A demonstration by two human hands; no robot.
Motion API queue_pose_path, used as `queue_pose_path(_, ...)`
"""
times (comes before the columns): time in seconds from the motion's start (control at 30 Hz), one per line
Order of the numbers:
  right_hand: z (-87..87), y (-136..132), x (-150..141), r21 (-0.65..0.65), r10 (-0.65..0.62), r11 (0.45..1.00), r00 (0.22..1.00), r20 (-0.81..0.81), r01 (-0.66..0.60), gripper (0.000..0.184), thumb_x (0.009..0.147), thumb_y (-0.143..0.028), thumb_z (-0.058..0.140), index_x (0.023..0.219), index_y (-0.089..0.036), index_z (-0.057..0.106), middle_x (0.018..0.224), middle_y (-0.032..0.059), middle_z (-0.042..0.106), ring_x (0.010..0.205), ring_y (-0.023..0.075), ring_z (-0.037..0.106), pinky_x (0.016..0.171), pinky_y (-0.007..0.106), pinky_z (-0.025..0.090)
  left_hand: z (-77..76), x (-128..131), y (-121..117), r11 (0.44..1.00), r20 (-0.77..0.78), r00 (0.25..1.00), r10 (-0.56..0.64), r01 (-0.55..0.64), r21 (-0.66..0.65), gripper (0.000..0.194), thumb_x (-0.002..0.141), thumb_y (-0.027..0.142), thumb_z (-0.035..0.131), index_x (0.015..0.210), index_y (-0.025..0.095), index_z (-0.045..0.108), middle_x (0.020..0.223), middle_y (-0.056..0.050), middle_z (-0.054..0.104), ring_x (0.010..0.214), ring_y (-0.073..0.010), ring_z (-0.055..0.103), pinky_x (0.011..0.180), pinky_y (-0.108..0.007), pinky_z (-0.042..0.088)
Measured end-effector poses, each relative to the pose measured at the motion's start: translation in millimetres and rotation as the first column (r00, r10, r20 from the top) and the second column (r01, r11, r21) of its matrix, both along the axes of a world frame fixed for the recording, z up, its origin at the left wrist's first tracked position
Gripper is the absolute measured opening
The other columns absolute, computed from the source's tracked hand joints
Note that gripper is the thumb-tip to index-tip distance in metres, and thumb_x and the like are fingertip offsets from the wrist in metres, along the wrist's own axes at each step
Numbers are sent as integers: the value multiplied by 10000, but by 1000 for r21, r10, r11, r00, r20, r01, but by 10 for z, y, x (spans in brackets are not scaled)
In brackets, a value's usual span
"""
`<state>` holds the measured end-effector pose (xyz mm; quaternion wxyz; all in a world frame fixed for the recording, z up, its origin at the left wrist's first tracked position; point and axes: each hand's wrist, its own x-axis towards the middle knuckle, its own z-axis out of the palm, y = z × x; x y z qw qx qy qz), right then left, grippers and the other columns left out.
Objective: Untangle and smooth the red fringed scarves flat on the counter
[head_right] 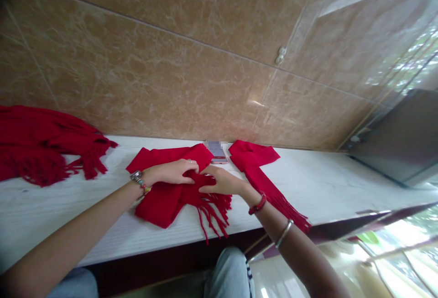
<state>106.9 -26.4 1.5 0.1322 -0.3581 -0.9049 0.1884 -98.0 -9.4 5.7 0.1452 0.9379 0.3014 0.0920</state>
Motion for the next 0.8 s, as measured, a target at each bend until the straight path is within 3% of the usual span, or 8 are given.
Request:
queue_pose_path(0.1,-129,-32,-149,-262,-83,964,985,-153,41,293,731,-394,596,918,-169,580,856,41,627,795,196,576,763,358,456,32,-95,38,994,48,999,-15,20,-104,126,778,285,553,830,172,531,797,12,558,674,-127,488,590,-217,347)
queue_pose_path(0.2,-188,-111,-189,-573,-254,819,892,-374,-7,278,787,-401,514,950,-180,553,895,37,633,821,182,597,786,342,464,27,-156,74,989,103,995,-2,17,-147,175,825,343,486,844,173,520,809,12,559,689,-126,485,602,-214,350)
queue_pose_path(0.3,-229,-144,-160,-667,-346,744,876,-335,39,226,805,-344,499,967,-191,534,921,42,640,835,171,603,789,332,469,-23,-120,77,991,62,997,36,-28,-134,146,843,302,468,892,172,516,852,0,575,722,-130,507,639,-216,360)
queue_pose_path(0.4,-289,-106,-82,-424,-377,852,921,-96,305,180,779,-250,540,945,-181,527,864,47,642,777,168,596,736,330,474,-109,-17,37,998,-31,998,60,-60,14,149,810,255,535,933,172,517,933,-29,585,829,-163,530,728,-250,365)
queue_pose_path(0.5,-349,-76,2,-140,-367,919,929,44,370,276,772,-241,563,1032,-169,501,836,50,635,736,163,587,715,332,468,-158,64,-39,973,-78,994,78,-58,224,182,776,231,582,935,157,529,1022,-76,562,977,-215,502,837,-315,339)
queue_pose_path(0.57,-362,-103,36,-44,-322,945,946,35,324,340,781,-253,559,1101,-171,475,891,64,627,775,169,588,732,339,466,-152,76,-107,958,-90,995,42,-14,287,169,770,238,586,915,159,549,1029,-78,555,994,-217,498,854,-318,338)
queue_pose_path(0.7,-299,-282,37,222,-141,964,990,-25,143,274,791,-187,531,1064,-180,515,1040,100,572,969,200,536,849,375,429,-151,21,-244,969,-163,986,-42,80,232,174,764,284,597,901,177,586,1010,-49,582,961,-192,521,859,-284,347)
queue_pose_path(0.8,-238,-452,-1,259,45,965,999,27,-50,179,805,-193,520,981,-179,554,998,91,566,981,195,509,862,351,425,-245,-42,-295,976,-162,985,-51,83,200,280,793,311,565,1043,184,560,1139,-57,565,1065,-194,486,939,-298,295)
